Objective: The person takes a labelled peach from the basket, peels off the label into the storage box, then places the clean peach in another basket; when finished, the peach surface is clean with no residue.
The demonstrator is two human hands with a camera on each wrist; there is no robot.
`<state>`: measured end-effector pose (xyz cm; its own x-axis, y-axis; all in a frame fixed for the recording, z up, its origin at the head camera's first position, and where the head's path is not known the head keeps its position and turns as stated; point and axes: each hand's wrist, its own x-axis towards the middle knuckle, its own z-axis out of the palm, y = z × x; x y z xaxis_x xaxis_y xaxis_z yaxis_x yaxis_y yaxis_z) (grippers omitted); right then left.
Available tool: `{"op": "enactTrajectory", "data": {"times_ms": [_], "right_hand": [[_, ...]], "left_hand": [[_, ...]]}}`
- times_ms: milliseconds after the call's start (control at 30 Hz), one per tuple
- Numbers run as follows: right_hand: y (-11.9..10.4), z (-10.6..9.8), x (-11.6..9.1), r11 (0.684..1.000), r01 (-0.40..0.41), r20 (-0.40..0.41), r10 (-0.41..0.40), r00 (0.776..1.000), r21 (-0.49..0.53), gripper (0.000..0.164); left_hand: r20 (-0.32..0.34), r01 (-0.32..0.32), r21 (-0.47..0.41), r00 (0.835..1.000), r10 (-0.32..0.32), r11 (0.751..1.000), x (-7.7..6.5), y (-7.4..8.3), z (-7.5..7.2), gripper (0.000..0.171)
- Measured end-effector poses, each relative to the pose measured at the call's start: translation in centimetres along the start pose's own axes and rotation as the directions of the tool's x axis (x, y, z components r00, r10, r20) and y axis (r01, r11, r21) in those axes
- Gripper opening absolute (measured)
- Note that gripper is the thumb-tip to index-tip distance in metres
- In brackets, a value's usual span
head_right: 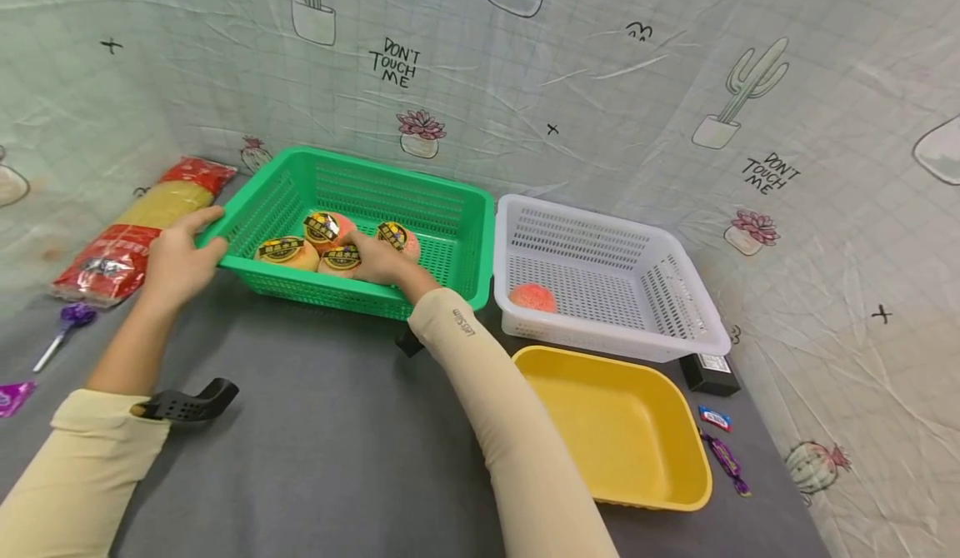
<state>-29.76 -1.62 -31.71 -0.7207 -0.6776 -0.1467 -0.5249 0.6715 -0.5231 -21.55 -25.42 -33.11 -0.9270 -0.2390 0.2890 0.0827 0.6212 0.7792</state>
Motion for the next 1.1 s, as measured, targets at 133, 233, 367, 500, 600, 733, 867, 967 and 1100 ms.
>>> {"op": "enactTrajectory", "data": {"times_ms": [133,233,367,500,600,733,867,967,1100], "right_hand": [[0.4,0.1,0.0,1.000,0.007,-0.017,-0.007,1.000,-0.004,0.048],[0.7,0.0,-0.3,0.999,0.004,-0.049,-0.006,0.999,-0.043,0.046],[1.0,-0.4,-1.3,1.000,-0.010,-0.116,0.008,0.993,-0.020,0.049],[1.2,-1.2,-3.3,0.995,-0.015,-0.215,0.035,0.976,0.096,0.056],[1.1,-2.2,-5.3,0.983,-0.026,-0.294,0.080,0.952,0.182,0.064],[0.8,-3.5,-8.4,0.960,-0.010,-0.398,0.124,0.909,0.278,0.069],[0.1,-4.1,-11.7,0.949,0.055,-0.450,0.096,0.888,0.310,0.069],[-0.3,-3.7,-14.6,0.946,0.098,-0.442,0.051,0.895,0.308,0.067],[-0.6,-1.9,-18.5,0.947,0.129,-0.401,0.000,0.916,0.295,0.066]], "left_hand": [[0.006,-0.003,-0.006,1.000,0.003,1.000,0.1,0.3,0.4,0.049],[0.006,-0.009,-0.006,1.000,0.009,1.000,0.2,0.4,0.7,0.048],[0.005,-0.018,-0.004,1.000,0.018,1.000,0.4,0.6,0.9,0.048],[0.009,-0.025,-0.005,1.000,0.025,1.000,0.6,0.7,1.2,0.048],[0.012,-0.031,-0.009,0.999,0.031,0.999,0.7,0.8,1.3,0.048],[0.014,-0.029,-0.003,0.999,0.029,1.000,0.9,0.7,1.2,0.049],[0.012,-0.024,0.007,1.000,0.024,1.000,1.0,0.5,0.8,0.050],[0.011,-0.015,0.000,1.000,0.015,1.000,1.0,0.4,0.6,0.049],[-0.016,0.007,-0.041,1.000,-0.008,0.999,0.9,0.4,0.7,0.048]]}}
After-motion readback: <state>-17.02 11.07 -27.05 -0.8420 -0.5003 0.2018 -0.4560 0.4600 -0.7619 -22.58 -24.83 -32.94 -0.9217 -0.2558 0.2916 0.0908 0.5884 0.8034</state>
